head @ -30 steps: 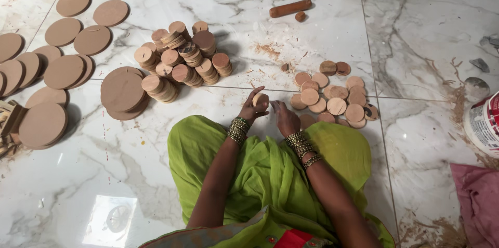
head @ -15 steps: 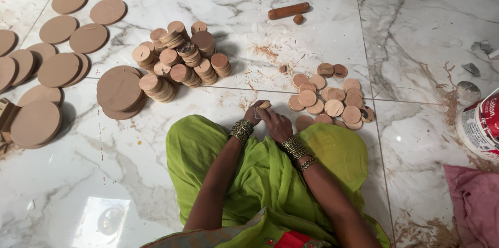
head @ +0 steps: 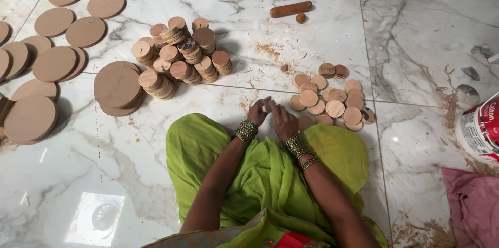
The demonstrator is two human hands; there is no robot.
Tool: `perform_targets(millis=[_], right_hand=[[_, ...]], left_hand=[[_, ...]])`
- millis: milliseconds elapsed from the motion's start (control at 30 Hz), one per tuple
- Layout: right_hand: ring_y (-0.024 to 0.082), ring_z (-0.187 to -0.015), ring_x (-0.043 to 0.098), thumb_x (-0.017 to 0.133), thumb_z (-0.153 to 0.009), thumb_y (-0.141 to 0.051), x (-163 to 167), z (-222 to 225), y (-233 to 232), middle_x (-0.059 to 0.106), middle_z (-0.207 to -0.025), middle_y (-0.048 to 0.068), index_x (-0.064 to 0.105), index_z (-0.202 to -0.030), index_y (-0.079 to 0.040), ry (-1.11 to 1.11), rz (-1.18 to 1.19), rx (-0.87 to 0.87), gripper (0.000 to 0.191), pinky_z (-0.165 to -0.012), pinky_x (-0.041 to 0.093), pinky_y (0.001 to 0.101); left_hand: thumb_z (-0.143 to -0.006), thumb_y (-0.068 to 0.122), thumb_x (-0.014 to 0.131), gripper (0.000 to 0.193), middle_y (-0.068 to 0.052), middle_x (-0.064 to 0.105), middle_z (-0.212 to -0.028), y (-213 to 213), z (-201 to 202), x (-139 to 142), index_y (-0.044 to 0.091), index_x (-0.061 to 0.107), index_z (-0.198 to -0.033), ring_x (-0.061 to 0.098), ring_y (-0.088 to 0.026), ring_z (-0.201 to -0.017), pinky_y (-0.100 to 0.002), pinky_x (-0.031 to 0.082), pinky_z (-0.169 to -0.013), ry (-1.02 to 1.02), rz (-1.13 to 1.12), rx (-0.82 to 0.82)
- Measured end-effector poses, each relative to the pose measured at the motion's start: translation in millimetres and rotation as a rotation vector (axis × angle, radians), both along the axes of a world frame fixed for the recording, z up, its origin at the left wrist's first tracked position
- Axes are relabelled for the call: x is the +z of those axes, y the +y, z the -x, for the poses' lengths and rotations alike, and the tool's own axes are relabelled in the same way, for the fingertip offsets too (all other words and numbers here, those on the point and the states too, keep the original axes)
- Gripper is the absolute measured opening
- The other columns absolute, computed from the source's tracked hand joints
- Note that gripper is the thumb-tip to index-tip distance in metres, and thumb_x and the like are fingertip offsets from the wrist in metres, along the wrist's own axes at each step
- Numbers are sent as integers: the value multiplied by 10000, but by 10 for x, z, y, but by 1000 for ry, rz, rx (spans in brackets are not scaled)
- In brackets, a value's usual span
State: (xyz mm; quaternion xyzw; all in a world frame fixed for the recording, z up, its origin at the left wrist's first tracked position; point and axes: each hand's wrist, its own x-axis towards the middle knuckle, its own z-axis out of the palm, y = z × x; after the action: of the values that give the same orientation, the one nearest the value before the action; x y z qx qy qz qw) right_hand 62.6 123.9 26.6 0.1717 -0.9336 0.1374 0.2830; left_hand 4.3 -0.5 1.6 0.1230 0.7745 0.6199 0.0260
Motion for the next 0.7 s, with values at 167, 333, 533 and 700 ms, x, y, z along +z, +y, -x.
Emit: perform_targets(millis=[167,333,533,700], right_hand=[[278,-698,692,604,-899,-69,5,-52,-74,661,-989,118,519,-1439,-80,45,-84,-27,547,-594,561,397],[294,-648,685,619,-883,-75,82,-32,-58,653,-945,102,523,-1409,-124,-53,-73,-136,537,-565,552,410],[295,-622,690,618,-889,-105,115,-35,-92,648,-918,115,519,-1409,-107,-104,-97,-159,529,-519,538,427],[309,-582,701,573,-928,-136,50,47,-11,677,-908,134,530,-1358,-93,-260,-220,-325,434,-481,541,448]], left_hand=[[-938,-47,665,551,-110,763,-1186,-31,26,-4,124,587,-1457,745,-193,-1043,-328,587,-915,91,-24,12],[-781,-146,596,747,-185,702,-1211,-23,20,-16,120,542,-1477,721,-305,-1046,-366,574,-906,126,78,73],[-768,-150,592,735,-217,653,-1292,-28,17,-26,71,522,-1465,654,-389,-1157,-435,549,-971,257,153,121],[-837,-75,658,627,-211,659,-1297,-21,-33,10,62,546,-1438,649,-395,-1171,-442,541,-1002,275,259,108]])
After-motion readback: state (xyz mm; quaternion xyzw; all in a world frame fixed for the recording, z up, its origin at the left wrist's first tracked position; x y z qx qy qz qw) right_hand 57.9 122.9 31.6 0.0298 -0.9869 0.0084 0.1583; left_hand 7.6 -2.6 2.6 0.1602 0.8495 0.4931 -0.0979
